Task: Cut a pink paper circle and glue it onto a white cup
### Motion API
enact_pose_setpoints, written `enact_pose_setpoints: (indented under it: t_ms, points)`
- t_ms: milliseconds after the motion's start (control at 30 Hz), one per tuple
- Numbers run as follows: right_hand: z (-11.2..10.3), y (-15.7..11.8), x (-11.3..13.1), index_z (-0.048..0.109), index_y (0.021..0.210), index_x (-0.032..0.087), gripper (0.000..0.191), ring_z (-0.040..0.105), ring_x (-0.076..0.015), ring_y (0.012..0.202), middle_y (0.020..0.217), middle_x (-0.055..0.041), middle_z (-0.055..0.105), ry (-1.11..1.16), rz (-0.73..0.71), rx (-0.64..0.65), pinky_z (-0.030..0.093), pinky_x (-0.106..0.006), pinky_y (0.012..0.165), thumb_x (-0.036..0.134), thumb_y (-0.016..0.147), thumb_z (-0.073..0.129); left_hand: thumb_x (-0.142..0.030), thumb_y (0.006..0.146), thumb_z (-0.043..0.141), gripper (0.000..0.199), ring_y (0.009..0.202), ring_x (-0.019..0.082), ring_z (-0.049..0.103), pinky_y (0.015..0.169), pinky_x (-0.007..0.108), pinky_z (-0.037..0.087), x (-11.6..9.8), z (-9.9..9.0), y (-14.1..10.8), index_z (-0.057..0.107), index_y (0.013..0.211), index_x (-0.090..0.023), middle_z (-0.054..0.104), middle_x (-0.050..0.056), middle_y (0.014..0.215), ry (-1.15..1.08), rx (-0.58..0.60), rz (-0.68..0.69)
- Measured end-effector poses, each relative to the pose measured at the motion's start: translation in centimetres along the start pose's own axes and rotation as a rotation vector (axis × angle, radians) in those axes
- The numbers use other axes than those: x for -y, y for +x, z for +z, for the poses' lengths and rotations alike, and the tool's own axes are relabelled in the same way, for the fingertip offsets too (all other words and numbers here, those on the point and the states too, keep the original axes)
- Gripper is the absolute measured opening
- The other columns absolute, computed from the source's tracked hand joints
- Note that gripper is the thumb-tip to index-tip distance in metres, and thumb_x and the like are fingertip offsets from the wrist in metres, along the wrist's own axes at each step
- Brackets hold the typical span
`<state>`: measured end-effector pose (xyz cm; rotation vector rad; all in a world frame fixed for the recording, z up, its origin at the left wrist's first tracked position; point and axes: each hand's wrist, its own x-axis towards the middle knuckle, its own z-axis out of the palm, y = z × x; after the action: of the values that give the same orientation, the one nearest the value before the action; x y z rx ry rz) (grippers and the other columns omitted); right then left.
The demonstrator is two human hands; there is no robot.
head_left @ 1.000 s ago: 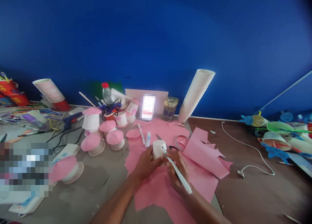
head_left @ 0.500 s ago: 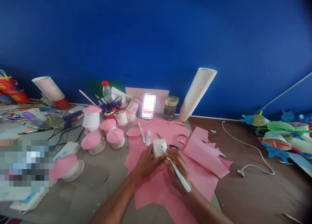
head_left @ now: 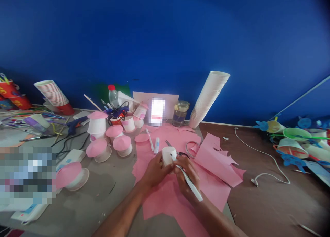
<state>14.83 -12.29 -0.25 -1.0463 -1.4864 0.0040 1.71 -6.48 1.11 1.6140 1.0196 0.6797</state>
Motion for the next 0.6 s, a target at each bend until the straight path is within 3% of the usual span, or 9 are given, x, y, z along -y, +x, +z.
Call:
enact_pose_setpoints:
  t_ms: [600]
  points:
    - [0.08,0.15,-0.06,0.059,0.099,0.022,0.021,0.063,-0.0205,0.083,0.086,-0.006,0.064,0.005,0.01,0.021,0.054,-0.038,0.072,0.01,0.084,0.05,-0.034,0.074,0.06,0.036,0.081,0.019,0.06,0.067,0.028,0.046,-0.34,0.04,0.01,0.057,0.107,-0.018,0.067,0.004,0.095,0.054,-0.016,-0.005]
